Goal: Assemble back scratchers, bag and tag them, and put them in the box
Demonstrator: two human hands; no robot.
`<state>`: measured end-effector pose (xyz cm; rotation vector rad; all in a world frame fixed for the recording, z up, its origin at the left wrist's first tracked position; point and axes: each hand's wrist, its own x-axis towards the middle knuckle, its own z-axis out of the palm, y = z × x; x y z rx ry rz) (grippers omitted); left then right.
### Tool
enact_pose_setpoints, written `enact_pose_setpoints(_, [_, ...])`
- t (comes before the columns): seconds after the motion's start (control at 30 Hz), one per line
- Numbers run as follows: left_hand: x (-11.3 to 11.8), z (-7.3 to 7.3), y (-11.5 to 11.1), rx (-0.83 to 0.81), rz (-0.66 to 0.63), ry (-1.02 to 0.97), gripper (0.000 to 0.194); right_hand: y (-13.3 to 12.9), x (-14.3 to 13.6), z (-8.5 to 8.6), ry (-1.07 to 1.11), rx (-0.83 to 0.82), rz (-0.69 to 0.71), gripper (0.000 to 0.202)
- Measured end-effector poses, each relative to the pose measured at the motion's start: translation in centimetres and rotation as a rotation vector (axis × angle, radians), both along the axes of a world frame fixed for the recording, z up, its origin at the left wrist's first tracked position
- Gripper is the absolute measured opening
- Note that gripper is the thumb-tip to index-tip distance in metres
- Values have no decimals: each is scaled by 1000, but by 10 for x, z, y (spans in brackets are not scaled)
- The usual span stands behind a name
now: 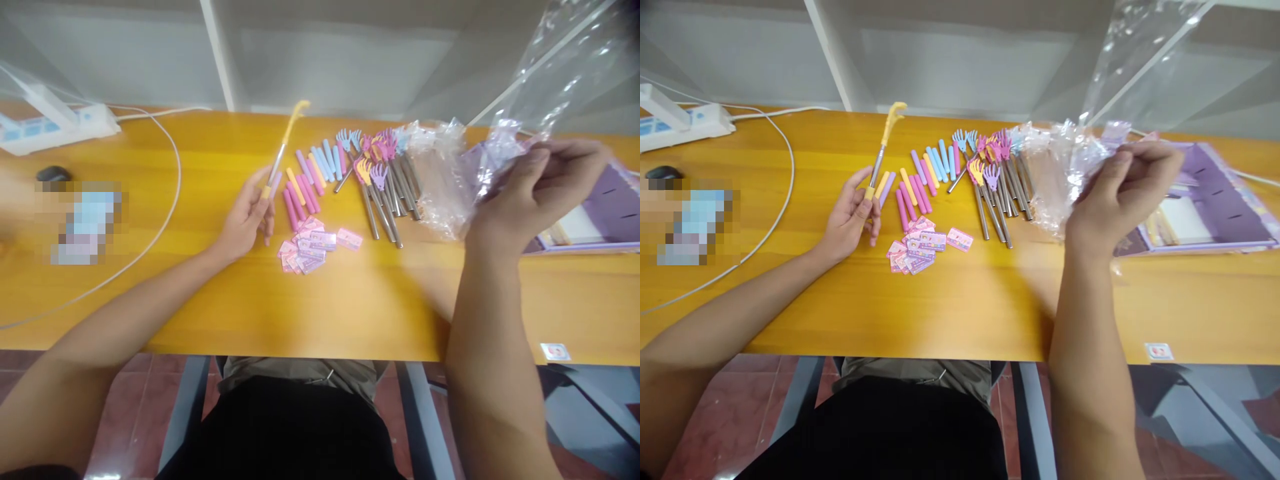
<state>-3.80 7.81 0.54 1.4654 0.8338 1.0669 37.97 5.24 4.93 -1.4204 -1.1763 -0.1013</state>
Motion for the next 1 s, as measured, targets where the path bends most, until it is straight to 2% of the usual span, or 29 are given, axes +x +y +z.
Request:
enact_pose_setpoints(0.03, [1,0,-1,6,-6,10,40,-3,-18,0,116,107,65,15])
enact_pose_setpoints(0.07, [1,1,-3,19,-18,29,31,-7,-38,-1,233,131,158,22])
enact_pose_setpoints(0.13, [3,4,-11,74,-36,108,27,-22,-81,-2,406,-53,417,29])
enact_pose_setpoints(0.23, [6,14,-30,210,-59,258,25,-49,-139,-5,519,-219,681,36])
enact_pose_setpoints(0.33, [10,20,-50,232,-165,301,37,-67,-170,-8,489,-251,847,38])
enact_pose_setpoints(0.43, [16,19,-63,205,-286,281,50,-72,-178,-11,345,-196,882,37])
enact_pose_setpoints(0.53, [21,13,-66,226,-257,285,38,-70,-176,-16,269,-214,872,40])
enact_pose_setpoints(0.6, [23,10,-64,261,-216,284,26,-67,-175,-21,310,-268,939,41])
enact_pose_setpoints(0.7, [23,6,-61,290,-226,269,20,-64,-175,-28,475,-369,1040,38])
enact_pose_setpoints(0.83, [22,3,-60,284,-286,304,23,-61,-176,-31,555,-512,1090,49])
enact_pose_setpoints(1.0, [20,5,-63,260,-403,337,24,-59,-177,-29,551,-532,1104,38])
